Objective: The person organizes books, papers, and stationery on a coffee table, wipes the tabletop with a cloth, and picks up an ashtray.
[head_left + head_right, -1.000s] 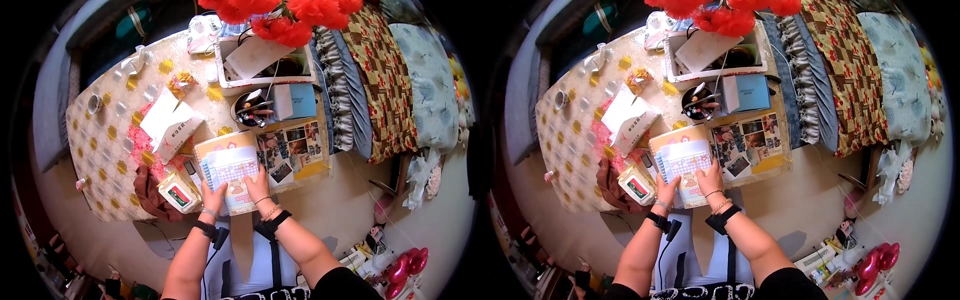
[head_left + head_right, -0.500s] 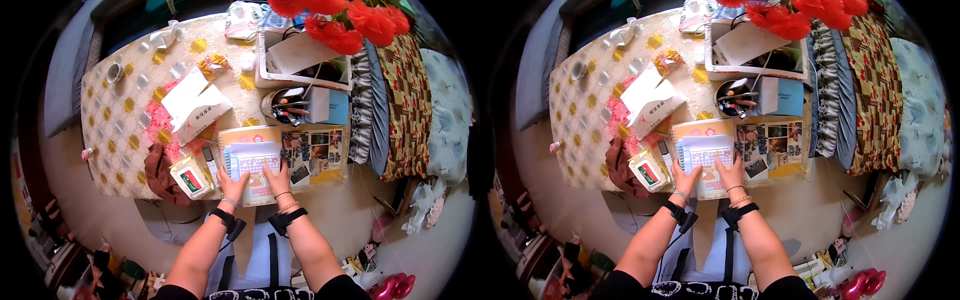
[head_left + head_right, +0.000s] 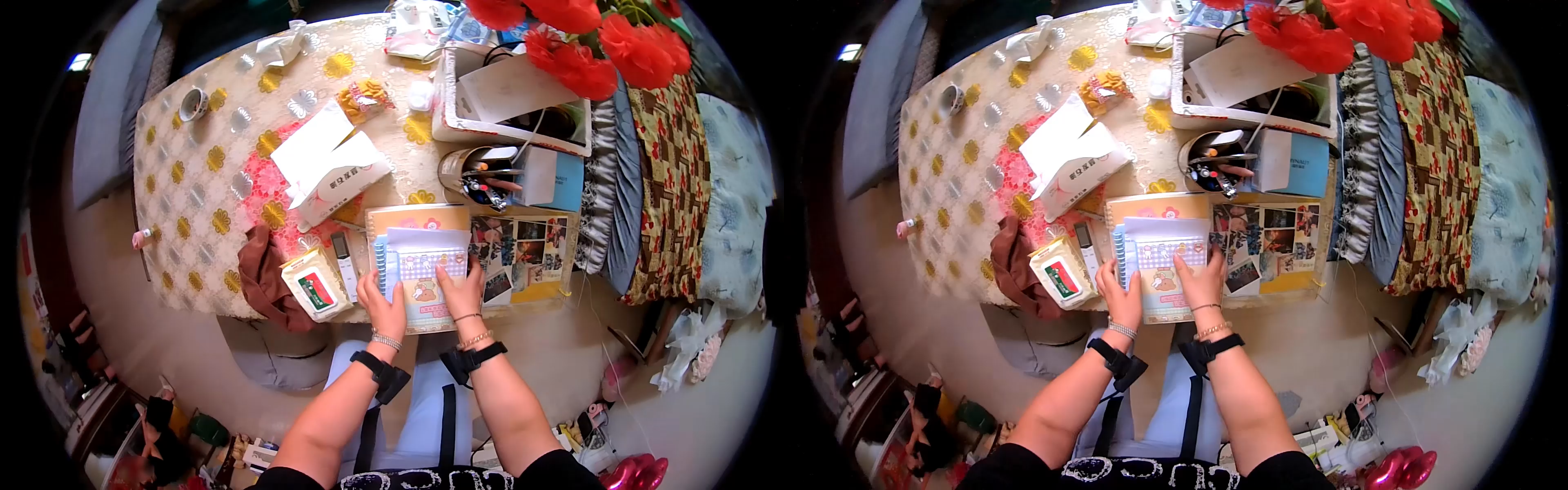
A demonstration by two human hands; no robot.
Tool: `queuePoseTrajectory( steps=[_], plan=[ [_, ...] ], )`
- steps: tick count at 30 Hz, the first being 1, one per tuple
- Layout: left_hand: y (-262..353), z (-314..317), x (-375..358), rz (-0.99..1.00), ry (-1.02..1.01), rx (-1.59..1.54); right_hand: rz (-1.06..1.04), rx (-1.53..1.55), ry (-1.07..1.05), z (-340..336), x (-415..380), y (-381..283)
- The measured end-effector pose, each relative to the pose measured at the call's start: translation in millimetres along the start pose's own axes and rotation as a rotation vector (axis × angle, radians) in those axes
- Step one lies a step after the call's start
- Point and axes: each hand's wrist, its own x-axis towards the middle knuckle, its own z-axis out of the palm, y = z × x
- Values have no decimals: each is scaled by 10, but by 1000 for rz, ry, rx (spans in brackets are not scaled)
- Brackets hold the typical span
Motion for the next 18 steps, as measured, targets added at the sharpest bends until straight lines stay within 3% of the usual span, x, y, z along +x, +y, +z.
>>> queuePoseTrajectory(
  steps=[2, 6, 8, 13, 15, 16, 18],
  plan=[
    [-57, -93, -53, 141, -15, 145, -157, -34, 66, -60, -109, -33],
    [-125, -62, -123, -35, -60, -25, -152, -117, 35, -41, -392, -24],
    [-111, -26, -104, -171, 63, -51, -152, -124, 37, -39, -415, -3],
    [-173, 6, -109, -120, 62, 27, -172, -211, 135, -8, -517, -115],
    [-179, 20, -104, -152, 71, -3, -79, 67, 114, -22, -593, -68],
    [-177, 11, -106, -177, 65, -40, -87, 62, 112, -71, -642, -37],
    [-154, -18, -132, -206, 59, -79, 7, 528, -34, -221, -703, 29]
  ],
)
